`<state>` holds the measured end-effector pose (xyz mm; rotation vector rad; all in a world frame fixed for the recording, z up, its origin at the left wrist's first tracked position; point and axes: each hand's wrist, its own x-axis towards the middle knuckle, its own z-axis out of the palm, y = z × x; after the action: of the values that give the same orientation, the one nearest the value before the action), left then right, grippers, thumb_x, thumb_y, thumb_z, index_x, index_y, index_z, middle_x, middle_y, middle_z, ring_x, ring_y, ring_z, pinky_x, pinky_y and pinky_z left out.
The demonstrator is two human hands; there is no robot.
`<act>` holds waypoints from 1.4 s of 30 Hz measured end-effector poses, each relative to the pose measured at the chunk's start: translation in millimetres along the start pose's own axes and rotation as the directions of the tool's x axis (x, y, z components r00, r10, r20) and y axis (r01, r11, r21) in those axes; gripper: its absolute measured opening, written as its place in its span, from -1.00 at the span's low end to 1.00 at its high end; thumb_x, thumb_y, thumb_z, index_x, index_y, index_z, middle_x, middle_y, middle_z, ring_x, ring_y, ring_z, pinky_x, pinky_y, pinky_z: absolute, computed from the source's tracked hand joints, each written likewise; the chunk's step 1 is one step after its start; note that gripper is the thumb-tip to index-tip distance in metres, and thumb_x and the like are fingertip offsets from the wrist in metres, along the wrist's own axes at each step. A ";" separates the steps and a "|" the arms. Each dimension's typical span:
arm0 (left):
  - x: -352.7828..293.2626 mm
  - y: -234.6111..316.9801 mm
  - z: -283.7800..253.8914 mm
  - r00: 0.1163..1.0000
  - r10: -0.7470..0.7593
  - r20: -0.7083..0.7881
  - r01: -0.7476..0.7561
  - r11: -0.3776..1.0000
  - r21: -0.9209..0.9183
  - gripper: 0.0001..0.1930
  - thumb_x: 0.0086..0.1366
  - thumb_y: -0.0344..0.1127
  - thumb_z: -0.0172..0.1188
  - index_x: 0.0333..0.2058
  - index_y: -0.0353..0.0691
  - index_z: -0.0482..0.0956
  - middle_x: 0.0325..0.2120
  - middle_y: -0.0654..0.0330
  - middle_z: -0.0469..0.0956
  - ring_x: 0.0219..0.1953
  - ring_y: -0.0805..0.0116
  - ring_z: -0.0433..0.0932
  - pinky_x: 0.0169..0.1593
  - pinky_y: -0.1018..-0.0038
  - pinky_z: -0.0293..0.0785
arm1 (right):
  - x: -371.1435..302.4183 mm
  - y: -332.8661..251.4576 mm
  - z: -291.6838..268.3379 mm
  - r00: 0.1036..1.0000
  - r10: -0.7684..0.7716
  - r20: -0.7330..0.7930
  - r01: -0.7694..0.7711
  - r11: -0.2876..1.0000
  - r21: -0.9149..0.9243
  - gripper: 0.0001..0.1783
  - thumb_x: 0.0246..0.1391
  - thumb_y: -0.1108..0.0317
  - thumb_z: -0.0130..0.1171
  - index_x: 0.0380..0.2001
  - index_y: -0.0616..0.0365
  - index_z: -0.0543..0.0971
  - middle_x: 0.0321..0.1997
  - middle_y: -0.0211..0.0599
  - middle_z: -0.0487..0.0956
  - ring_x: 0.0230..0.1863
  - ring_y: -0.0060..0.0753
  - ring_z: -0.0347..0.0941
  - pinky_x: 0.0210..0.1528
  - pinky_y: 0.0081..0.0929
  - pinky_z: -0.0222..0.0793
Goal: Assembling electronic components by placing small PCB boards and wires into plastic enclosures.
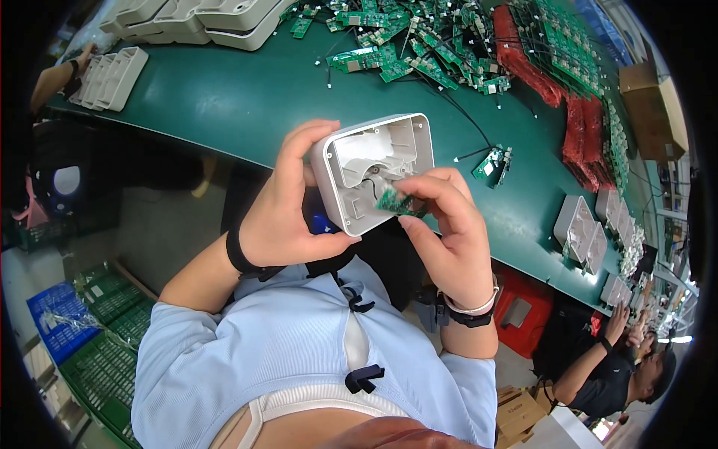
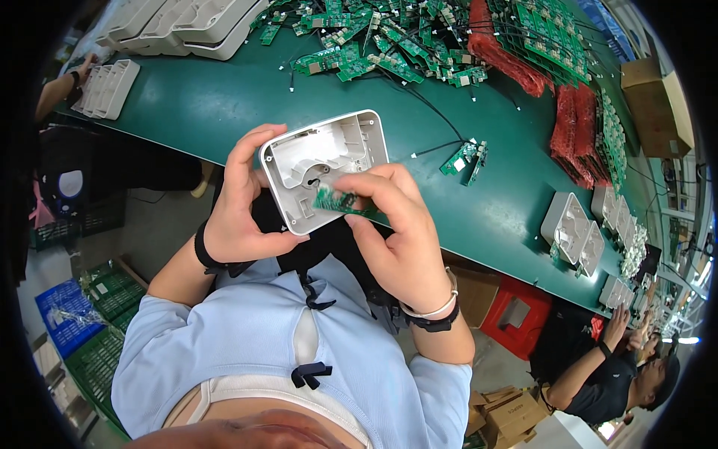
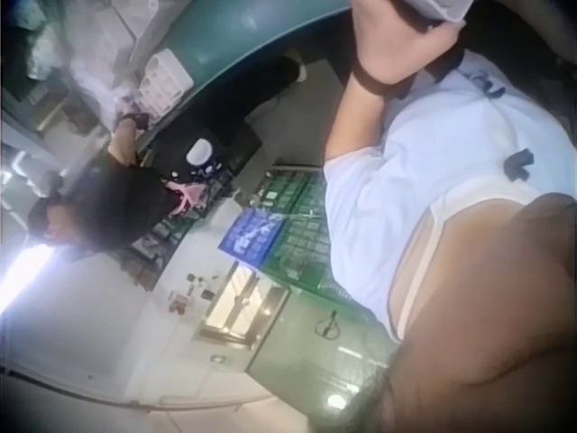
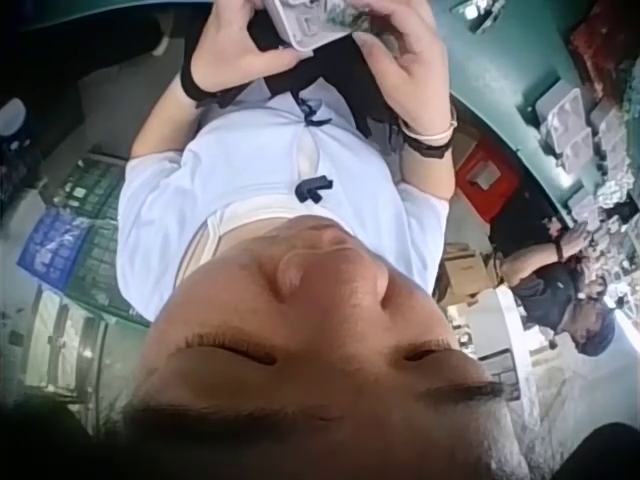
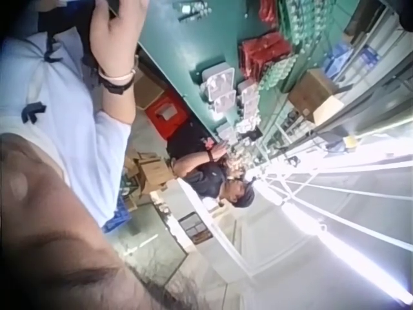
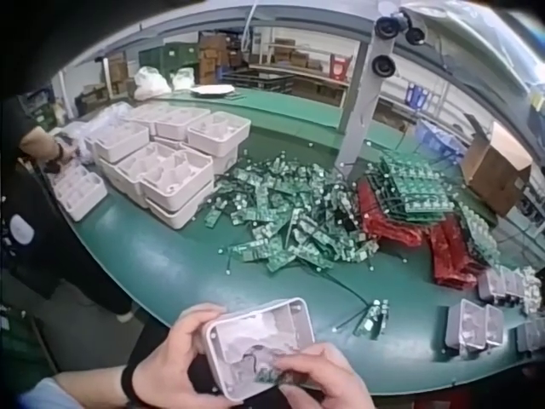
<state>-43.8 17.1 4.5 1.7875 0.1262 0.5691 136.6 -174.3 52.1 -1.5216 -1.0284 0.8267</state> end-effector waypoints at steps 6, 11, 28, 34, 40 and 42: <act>0.3 2.3 -0.8 0.999 -0.042 -0.019 0.041 0.999 -0.021 0.23 -0.06 -0.48 0.64 0.51 -0.23 -0.01 0.44 -0.03 0.11 0.38 0.09 0.44 0.20 0.27 0.64 | 0.1 3.2 -6.2 0.992 -0.087 0.096 0.089 0.996 -0.016 -0.72 0.03 0.69 0.37 -0.17 0.21 0.68 0.03 -0.28 0.55 0.08 -0.37 0.50 0.13 -0.41 0.42; 0.0 4.6 -3.2 0.991 -0.131 -0.008 0.129 0.987 -0.097 0.22 -0.03 -0.51 0.63 0.52 -0.27 -0.03 0.44 0.00 0.16 0.19 0.17 0.66 0.10 0.33 0.68 | 1.6 2.5 -4.5 0.973 -0.198 0.115 0.216 0.961 -0.174 -0.76 -0.04 0.63 0.45 -0.26 0.19 0.70 -0.05 -0.29 0.63 -0.03 -0.26 0.53 0.08 -0.36 0.44; -3.6 0.5 -7.9 0.988 -0.154 -0.010 0.151 0.978 -0.144 0.22 -0.02 -0.50 0.64 0.52 -0.26 -0.02 0.44 -0.01 0.19 0.11 0.18 0.69 0.11 0.32 0.67 | 8.2 -4.7 20.7 0.958 -0.286 0.006 0.246 0.814 -0.527 -0.74 -0.03 0.49 0.50 -0.21 0.15 0.73 -0.11 -0.24 0.71 -0.06 -0.08 0.58 -0.02 -0.28 0.45; -6.4 -3.9 -11.5 0.988 -0.151 0.009 0.151 0.978 -0.142 0.22 -0.02 -0.48 0.65 0.52 -0.26 -0.01 0.45 -0.03 0.16 0.11 0.18 0.68 0.15 0.32 0.66 | 23.5 -7.1 13.9 0.900 -0.397 0.181 0.420 0.674 -0.608 -0.75 -0.03 0.46 0.51 -0.22 0.09 0.75 -0.12 -0.32 0.73 -0.09 -0.12 0.62 -0.04 -0.26 0.47; 4.3 -3.9 -15.4 0.991 -0.102 0.086 0.116 0.976 -0.182 0.24 0.01 -0.38 0.69 0.53 -0.27 -0.01 0.50 -0.05 0.09 0.27 0.10 0.56 0.20 0.27 0.62 | 13.8 1.0 11.2 0.900 -0.407 0.158 0.423 0.729 -0.538 -0.76 -0.06 0.43 0.52 -0.26 0.10 0.75 -0.18 -0.37 0.75 -0.14 -0.21 0.66 -0.11 -0.30 0.47; 15.9 8.1 -28.8 0.989 -0.052 0.138 0.056 0.998 -0.024 0.23 0.01 -0.25 0.72 0.53 -0.29 0.05 0.51 -0.09 0.10 0.39 0.03 0.43 0.33 0.18 0.50 | 0.8 -5.7 4.7 0.907 -0.408 0.101 0.392 0.735 -0.553 -0.77 -0.07 0.44 0.52 -0.27 0.10 0.75 -0.21 -0.36 0.76 -0.17 -0.24 0.68 -0.13 -0.30 0.47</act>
<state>-44.2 45.9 22.4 1.7844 0.0715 0.4055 131.7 -171.4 56.9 -1.6867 -1.6109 0.1851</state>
